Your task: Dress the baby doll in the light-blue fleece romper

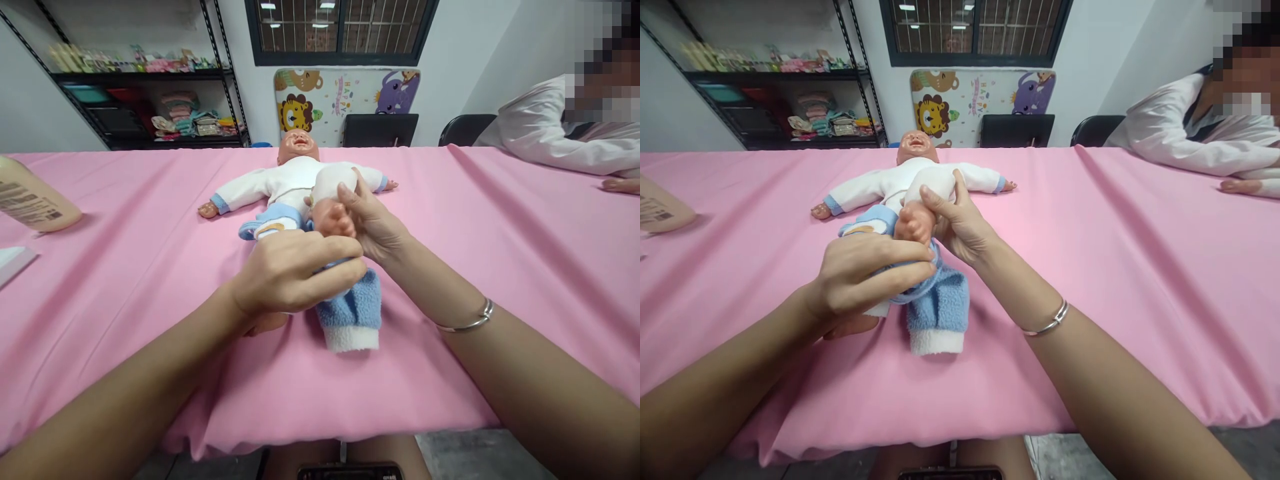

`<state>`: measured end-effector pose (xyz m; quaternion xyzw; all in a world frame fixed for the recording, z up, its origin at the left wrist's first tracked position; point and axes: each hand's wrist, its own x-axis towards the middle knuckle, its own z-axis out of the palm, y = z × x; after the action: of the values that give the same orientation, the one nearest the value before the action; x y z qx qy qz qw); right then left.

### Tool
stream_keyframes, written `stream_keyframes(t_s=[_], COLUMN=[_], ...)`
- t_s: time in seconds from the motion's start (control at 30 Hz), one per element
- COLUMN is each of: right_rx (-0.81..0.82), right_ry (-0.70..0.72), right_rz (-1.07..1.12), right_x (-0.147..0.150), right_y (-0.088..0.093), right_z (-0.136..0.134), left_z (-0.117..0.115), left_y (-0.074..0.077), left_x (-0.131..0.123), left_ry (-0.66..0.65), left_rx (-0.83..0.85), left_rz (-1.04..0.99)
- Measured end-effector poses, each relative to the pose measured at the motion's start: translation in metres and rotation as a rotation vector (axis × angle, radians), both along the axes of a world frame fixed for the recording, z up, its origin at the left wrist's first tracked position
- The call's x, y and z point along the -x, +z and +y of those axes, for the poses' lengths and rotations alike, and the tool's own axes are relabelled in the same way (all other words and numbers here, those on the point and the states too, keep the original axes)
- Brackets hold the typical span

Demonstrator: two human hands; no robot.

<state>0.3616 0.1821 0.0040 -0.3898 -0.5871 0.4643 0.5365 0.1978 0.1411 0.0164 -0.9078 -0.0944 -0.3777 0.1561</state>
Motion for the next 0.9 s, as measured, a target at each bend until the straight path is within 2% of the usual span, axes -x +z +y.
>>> stream_keyframes(t_s=[0.1, 0.2, 0.37, 0.5, 0.57, 0.73, 0.83, 0.9], right_rx=[0.085, 0.111, 0.075, 0.067, 0.060, -0.015, -0.050, -0.041], right_ry=[0.057, 0.027, 0.112, 0.098, 0.124, 0.312, 0.305, 0.245], right_rz=[0.128, 0.083, 0.102, 0.029, -0.038, -0.162, -0.231, -0.256], right_x=[0.000, -0.002, 0.003, 0.008, 0.008, -0.001, -0.007, -0.010], right_y=[0.001, -0.002, -0.013, -0.015, -0.013, -0.008, -0.006, -0.006], right_z=[-0.003, -0.002, -0.004, -0.002, 0.000, -0.001, -0.002, 0.001], left_z=[0.002, 0.005, 0.009, 0.017, 0.023, 0.047, 0.061, 0.065], left_y=[-0.008, -0.013, -0.007, -0.003, -0.004, -0.006, -0.007, -0.010], left_x=[0.000, -0.002, -0.001, 0.004, 0.006, 0.005, -0.001, -0.001], left_ry=[0.017, 0.088, 0.313, 0.367, 0.383, 0.439, 0.449, 0.437], left_rx=[-0.076, -0.012, 0.331, 0.560, 0.614, 0.649, 0.650, 0.659], left_rz=[-0.227, -0.359, -0.277, -0.326, -0.367, -0.443, -0.436, -0.388])
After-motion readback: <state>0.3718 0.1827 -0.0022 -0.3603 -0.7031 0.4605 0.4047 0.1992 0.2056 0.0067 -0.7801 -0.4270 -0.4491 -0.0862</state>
